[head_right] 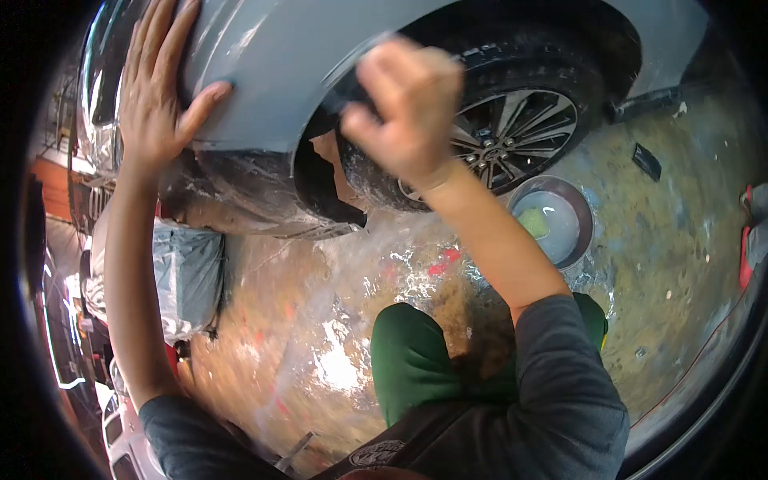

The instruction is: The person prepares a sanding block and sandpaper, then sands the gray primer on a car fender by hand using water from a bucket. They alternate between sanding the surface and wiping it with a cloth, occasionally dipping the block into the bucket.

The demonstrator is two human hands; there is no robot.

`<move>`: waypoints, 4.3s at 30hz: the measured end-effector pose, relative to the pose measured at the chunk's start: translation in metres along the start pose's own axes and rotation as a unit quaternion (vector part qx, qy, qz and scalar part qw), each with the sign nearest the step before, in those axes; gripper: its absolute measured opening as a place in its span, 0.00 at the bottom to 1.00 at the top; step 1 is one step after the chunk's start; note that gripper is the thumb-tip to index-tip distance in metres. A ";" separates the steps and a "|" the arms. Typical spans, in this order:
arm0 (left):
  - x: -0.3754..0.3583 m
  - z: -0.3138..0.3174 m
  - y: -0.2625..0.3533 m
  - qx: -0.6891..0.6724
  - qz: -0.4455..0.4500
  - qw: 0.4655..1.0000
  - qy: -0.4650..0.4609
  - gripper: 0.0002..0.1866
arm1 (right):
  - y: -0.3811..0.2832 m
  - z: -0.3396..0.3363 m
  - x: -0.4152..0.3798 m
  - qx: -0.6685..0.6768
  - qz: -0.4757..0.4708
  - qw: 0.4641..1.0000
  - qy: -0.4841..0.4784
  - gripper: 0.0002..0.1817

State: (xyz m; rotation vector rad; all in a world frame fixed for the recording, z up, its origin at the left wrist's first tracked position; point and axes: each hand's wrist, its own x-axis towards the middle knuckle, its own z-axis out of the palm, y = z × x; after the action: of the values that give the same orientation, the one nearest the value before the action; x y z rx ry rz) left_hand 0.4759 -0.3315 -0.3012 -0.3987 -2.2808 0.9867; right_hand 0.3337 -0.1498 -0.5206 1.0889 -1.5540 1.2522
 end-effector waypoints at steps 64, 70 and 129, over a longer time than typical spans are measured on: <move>0.001 0.007 -0.005 0.014 0.042 0.999 -0.028 0.48 | 0.185 -0.111 0.027 0.014 0.211 0.888 0.408 0.25; 0.002 0.007 -0.005 0.007 0.037 0.999 -0.027 0.49 | 0.203 -0.115 0.022 -0.030 0.121 0.919 0.375 0.23; 0.008 -0.002 0.005 0.021 0.039 0.999 -0.013 0.48 | 0.154 -0.169 -0.315 -0.066 0.744 0.547 -0.378 0.27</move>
State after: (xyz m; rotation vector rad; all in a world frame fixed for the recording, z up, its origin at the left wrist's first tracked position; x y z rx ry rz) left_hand 0.4713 -0.3224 -0.3004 -0.4635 -2.2786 1.0836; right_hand 0.2848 0.0731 -0.8357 -0.2575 -3.5103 1.5647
